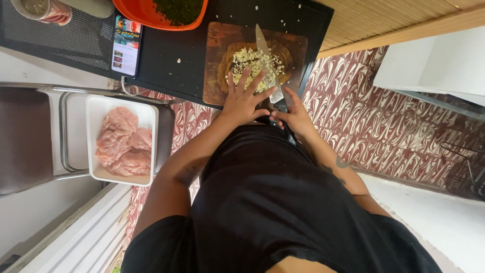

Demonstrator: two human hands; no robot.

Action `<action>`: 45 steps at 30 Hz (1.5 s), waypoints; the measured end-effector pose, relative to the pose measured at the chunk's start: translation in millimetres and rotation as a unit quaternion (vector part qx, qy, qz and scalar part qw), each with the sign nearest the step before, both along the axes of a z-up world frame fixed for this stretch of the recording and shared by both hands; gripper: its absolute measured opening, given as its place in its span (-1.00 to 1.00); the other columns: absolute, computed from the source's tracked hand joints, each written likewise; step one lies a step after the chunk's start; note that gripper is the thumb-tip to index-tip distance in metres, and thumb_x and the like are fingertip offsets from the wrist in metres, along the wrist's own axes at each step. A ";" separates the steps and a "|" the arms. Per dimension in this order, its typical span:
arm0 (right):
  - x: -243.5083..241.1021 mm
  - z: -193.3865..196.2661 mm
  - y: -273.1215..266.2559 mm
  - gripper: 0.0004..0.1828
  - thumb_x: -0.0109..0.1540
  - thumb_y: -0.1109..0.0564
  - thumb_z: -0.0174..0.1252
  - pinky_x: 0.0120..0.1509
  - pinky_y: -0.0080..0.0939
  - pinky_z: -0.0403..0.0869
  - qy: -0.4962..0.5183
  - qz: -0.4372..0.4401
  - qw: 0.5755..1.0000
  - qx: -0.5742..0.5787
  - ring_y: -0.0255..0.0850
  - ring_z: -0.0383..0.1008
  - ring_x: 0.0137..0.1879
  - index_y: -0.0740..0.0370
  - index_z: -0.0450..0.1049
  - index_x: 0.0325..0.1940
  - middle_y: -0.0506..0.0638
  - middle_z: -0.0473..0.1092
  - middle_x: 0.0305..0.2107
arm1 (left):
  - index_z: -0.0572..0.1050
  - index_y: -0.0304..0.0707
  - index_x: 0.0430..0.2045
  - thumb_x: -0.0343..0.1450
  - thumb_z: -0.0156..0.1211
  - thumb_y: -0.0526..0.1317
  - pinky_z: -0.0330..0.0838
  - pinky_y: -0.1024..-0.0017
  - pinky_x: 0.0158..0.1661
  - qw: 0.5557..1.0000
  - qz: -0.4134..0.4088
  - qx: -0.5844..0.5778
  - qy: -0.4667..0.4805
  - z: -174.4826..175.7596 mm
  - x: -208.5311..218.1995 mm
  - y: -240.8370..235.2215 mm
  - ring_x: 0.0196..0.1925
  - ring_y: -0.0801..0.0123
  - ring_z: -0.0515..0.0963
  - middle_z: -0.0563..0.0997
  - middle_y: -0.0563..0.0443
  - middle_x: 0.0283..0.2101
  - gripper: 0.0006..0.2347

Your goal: Mincing garlic cloves on a wooden cutting board using a chef's knife at a fast pace.

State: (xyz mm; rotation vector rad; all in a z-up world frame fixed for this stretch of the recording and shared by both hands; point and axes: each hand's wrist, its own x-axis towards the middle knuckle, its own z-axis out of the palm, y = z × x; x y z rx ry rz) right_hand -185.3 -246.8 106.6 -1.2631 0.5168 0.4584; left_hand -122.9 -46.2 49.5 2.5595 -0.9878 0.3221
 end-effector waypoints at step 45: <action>-20.6 90.5 -48.4 -0.40 0.21 0.09 0.25 -0.44 -0.21 0.34 0.141 0.291 0.892 -0.316 -0.19 0.42 -0.57 0.08 0.27 0.32 0.06 0.49 -0.59 | -0.15 0.17 0.54 0.54 -0.11 0.45 -0.39 -0.44 0.36 0.976 -0.037 0.178 0.119 2.3 88.7 37.1 0.53 -0.12 -0.40 -0.31 0.03 0.55 -0.25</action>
